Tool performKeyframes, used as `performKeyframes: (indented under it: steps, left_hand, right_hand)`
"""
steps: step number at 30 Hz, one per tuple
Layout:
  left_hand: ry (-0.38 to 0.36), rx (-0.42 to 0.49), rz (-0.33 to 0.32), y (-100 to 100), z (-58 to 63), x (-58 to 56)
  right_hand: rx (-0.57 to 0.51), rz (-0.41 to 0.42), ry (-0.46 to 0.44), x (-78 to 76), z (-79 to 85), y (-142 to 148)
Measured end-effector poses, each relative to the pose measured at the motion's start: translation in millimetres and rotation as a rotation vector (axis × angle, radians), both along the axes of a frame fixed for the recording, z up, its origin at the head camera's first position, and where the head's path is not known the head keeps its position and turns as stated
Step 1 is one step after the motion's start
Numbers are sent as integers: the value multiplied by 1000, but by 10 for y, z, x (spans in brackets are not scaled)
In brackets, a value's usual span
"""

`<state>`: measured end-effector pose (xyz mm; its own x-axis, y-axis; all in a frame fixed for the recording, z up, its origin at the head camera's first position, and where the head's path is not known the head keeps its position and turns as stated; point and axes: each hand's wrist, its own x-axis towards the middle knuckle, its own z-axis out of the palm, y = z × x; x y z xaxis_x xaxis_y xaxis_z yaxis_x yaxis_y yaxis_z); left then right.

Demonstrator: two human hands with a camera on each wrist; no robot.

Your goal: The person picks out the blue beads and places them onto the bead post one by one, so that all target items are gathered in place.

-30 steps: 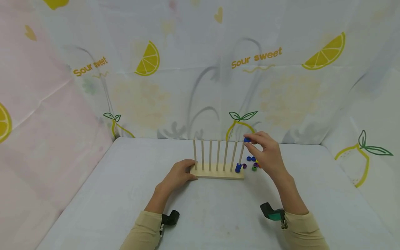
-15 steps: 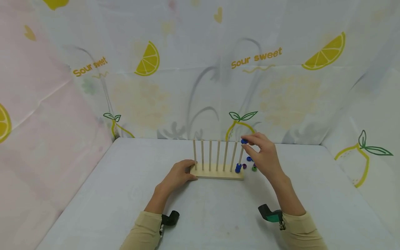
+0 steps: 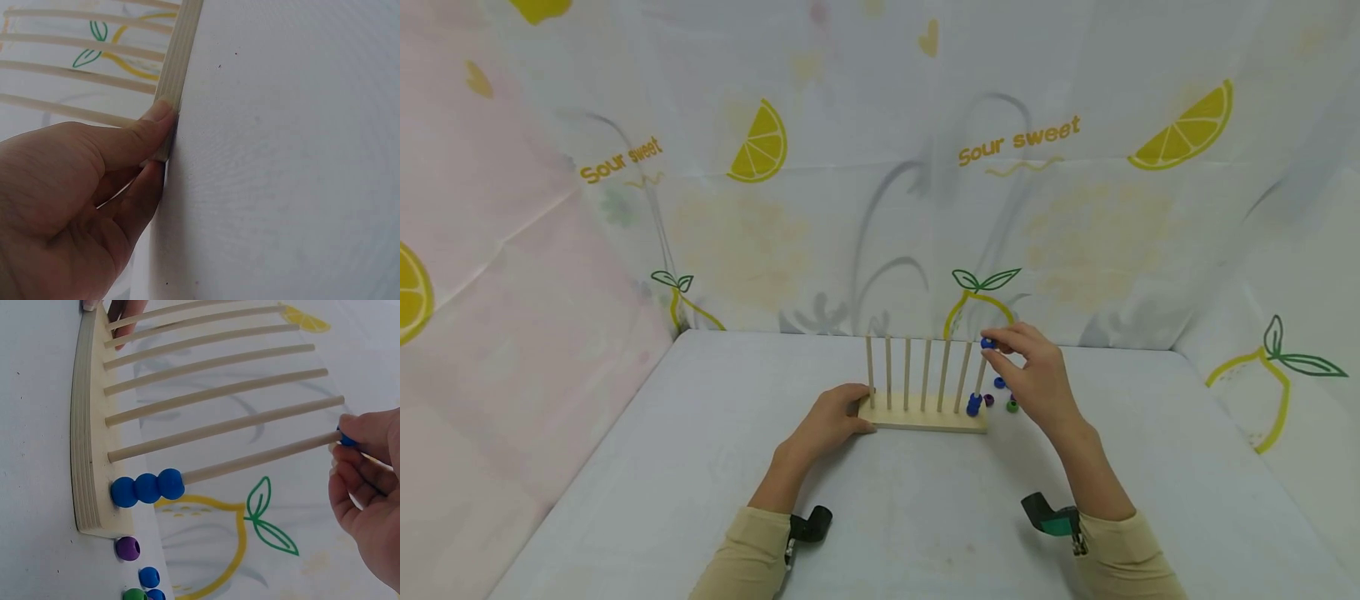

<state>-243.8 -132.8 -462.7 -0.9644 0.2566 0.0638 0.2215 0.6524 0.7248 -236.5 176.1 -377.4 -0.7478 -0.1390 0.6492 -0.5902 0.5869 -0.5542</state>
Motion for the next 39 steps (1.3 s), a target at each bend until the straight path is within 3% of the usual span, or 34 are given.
performKeyframes:
  steps: [20,39]
  left_hand:
    - [7,-20,1,9,-1,3]
    - [3,-7,1,6,-3,0]
  right_hand:
    - [-17,30,-67,-8,-36,8]
    - [52,28,-144,2,-54,17]
